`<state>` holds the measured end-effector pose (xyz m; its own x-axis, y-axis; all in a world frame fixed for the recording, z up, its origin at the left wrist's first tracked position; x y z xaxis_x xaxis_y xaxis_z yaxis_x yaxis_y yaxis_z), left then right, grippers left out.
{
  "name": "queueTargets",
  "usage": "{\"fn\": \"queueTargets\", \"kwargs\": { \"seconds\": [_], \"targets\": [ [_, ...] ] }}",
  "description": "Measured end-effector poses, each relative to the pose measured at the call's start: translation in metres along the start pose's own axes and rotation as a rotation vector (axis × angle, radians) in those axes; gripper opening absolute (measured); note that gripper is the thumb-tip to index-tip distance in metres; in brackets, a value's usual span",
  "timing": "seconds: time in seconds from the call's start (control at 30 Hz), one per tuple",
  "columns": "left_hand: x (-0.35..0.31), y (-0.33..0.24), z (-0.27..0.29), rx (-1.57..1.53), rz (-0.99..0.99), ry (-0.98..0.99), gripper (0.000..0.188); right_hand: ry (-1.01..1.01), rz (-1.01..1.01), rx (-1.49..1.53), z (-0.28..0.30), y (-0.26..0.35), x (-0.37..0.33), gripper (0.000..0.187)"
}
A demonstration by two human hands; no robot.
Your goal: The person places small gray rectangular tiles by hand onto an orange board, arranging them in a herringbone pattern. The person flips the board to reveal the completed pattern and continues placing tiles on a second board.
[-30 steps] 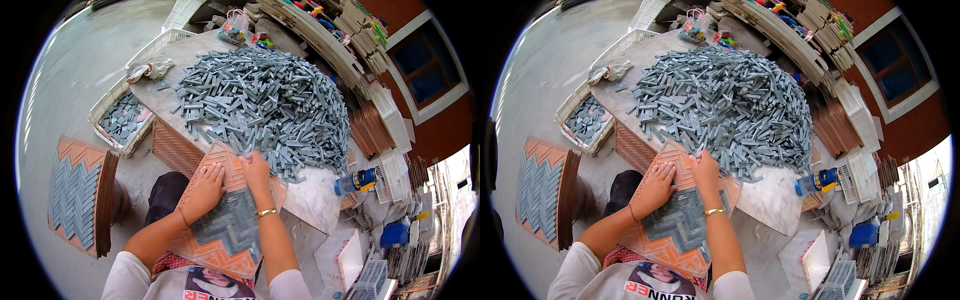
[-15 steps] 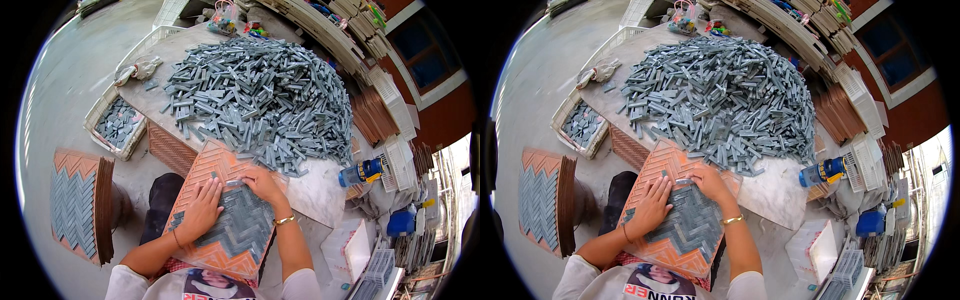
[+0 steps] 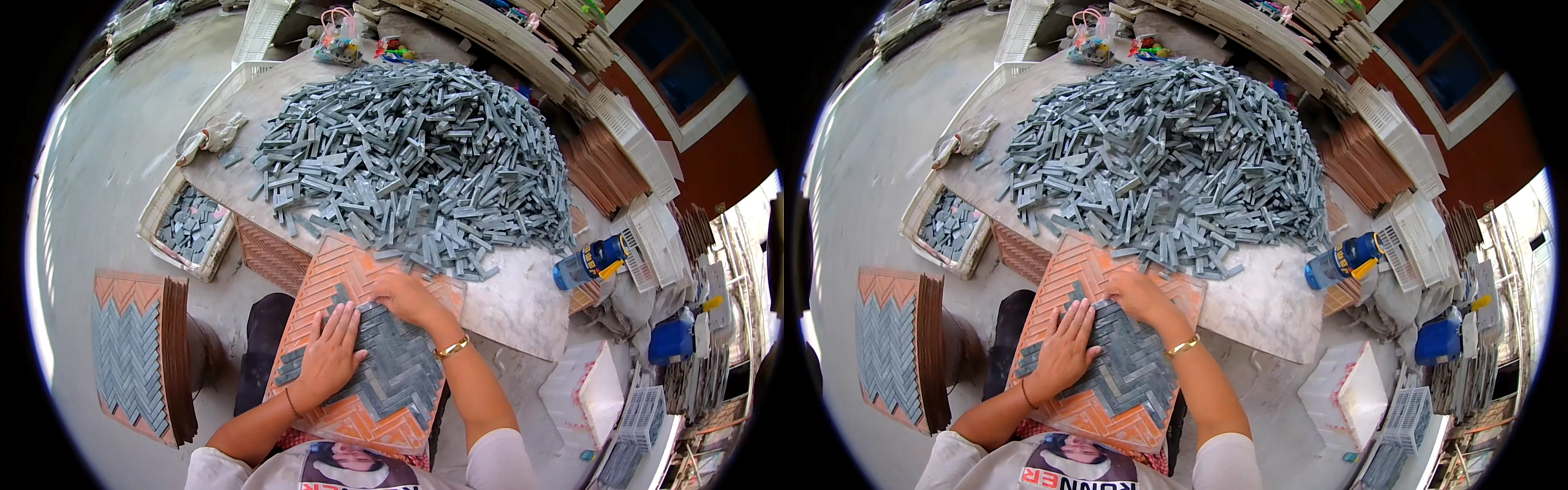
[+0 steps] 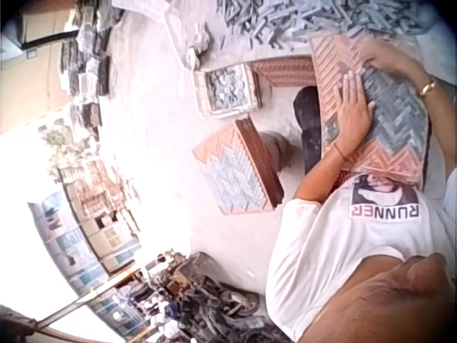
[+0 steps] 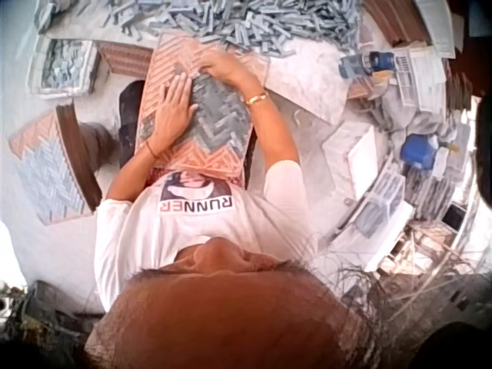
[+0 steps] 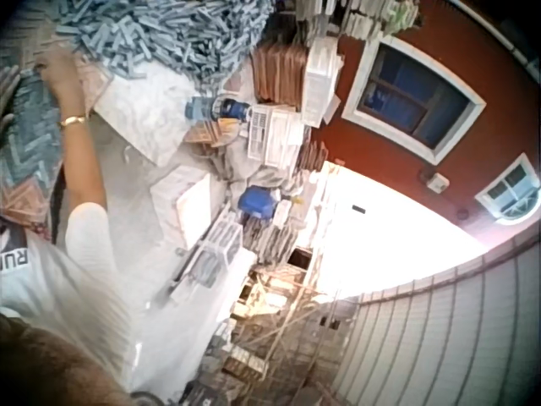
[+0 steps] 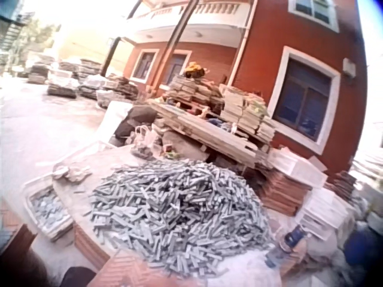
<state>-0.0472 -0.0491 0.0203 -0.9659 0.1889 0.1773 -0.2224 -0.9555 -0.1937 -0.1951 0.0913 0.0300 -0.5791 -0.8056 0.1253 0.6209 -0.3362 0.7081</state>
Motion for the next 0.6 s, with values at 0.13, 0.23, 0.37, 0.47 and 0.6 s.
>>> {"fn": "queueTargets", "kwargs": {
  "seconds": [0.13, 0.23, 0.37, 0.47, 0.6],
  "targets": [
    [0.002, -0.001, -0.002, 0.014, -0.008, -0.013, 0.067, 0.08, 0.051, -0.132, 0.0, 0.004, 0.001, 0.009],
    [-0.001, -0.002, -0.004, 0.014, -0.028, -0.028, 0.065, -0.02, 0.124, -0.187, -0.005, 0.006, -0.006, 0.009],
    [-0.002, -0.003, -0.003, 0.014, -0.045, -0.042, 0.06, -0.03, 0.153, -0.273, -0.009, 0.013, -0.008, 0.014],
    [-0.004, -0.002, -0.002, -0.002, -0.05, -0.048, 0.058, -0.052, 0.196, -0.335, -0.009, 0.02, -0.009, 0.015],
    [-0.003, -0.003, 0.0, 0.02, -0.056, -0.062, 0.055, -0.116, 0.263, -0.293, -0.006, 0.021, -0.012, 0.012]
  ]
}}
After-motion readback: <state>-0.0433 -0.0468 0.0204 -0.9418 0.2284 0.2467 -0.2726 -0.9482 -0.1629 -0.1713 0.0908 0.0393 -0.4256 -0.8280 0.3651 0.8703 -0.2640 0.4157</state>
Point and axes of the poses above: each hand's wrist, its own x-axis towards the middle knuckle, its own z-axis out of the back of the hand, y = z × x, the point moved 2 cm from there along x, towards the middle knuckle, and after that the axes turned 11 degrees about x, right-handed, at the moved point
